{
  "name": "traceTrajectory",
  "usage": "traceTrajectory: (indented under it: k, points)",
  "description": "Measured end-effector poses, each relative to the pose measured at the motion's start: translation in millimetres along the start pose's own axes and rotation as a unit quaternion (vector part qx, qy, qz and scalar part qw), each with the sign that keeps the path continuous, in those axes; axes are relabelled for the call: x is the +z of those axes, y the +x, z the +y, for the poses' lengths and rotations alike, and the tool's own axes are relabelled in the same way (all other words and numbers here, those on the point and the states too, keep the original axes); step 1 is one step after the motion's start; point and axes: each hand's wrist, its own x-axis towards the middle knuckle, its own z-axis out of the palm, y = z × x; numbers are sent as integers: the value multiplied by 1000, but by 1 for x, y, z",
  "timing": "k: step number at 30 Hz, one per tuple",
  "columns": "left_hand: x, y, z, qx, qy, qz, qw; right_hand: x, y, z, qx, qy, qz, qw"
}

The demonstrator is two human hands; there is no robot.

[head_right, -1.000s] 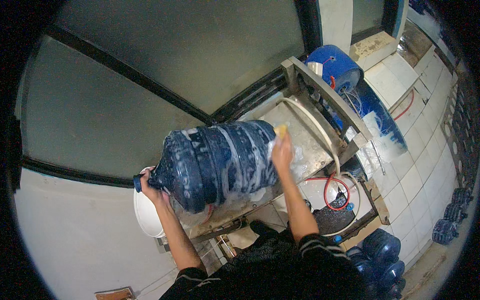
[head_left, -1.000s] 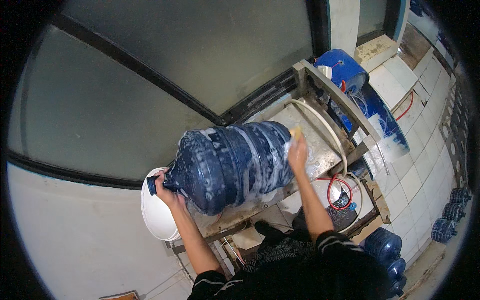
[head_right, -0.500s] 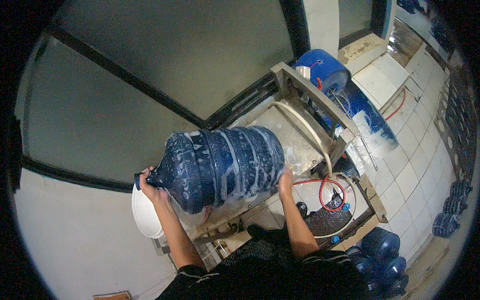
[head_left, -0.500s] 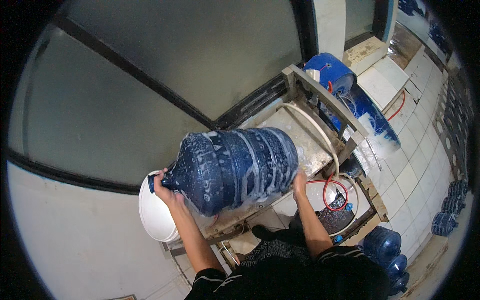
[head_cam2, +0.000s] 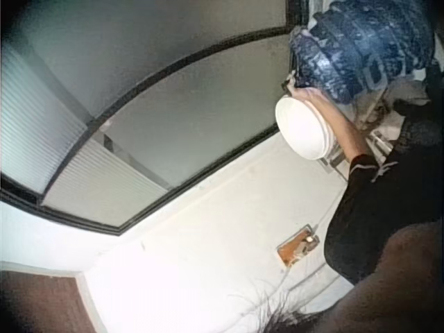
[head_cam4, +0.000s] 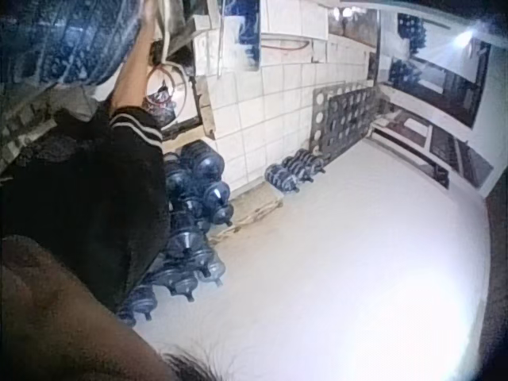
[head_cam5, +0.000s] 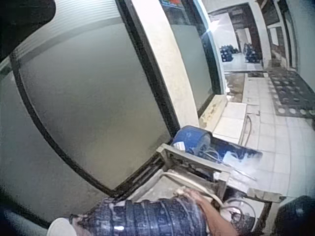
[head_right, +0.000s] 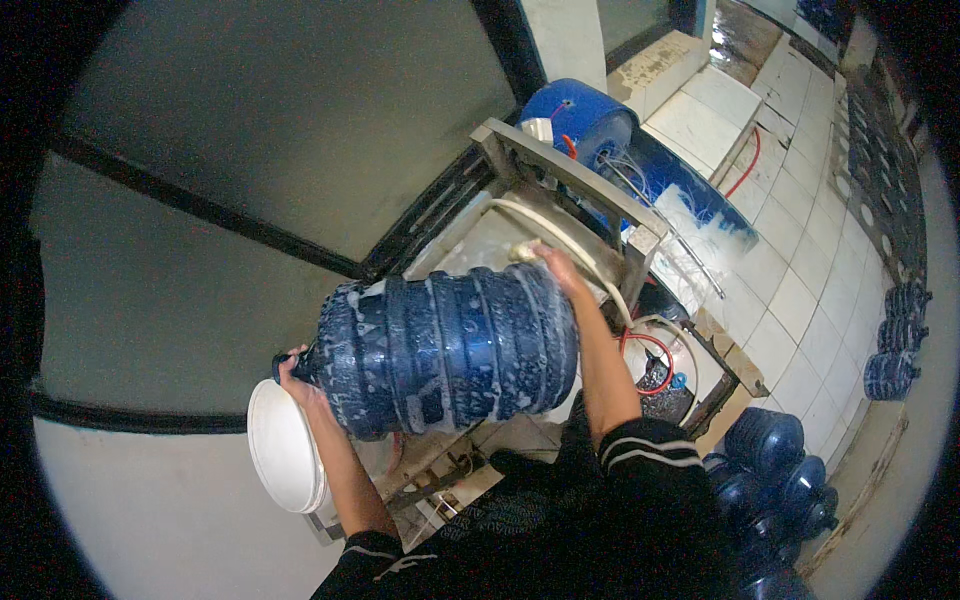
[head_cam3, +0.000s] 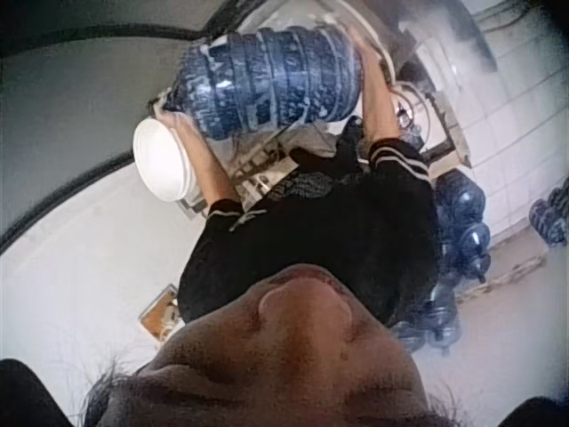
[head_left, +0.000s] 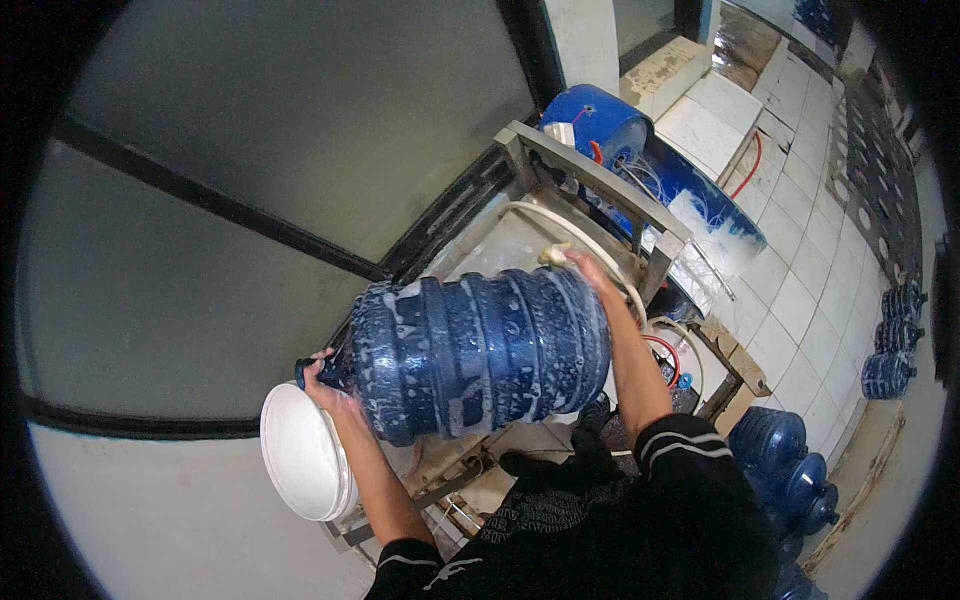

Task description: The person scrubs the exterior of a large blue water jug with a yellow sponge and soapy water. They rotate the jug to clean all sides, then place it on the floor among other jugs before picking up a new one to repeat the process.

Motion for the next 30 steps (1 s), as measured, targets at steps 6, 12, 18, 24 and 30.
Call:
traceTrajectory:
  k: [6,12,18,24,30]
  points:
    - [-58,34,-4,47,41,40,997,59,-96,104,47,306,116,944]
    - [-84,53,2,4,72,36,997,57,-142,20,-246,127,161,947]
    - [-36,43,-4,-82,28,-18,996,19,24,62,-79,341,86,933]
    - [-83,61,3,-80,100,37,991,73,-87,124,33,424,100,899]
    - [-13,40,3,-58,209,162,963,69,-151,98,-93,265,205,938]
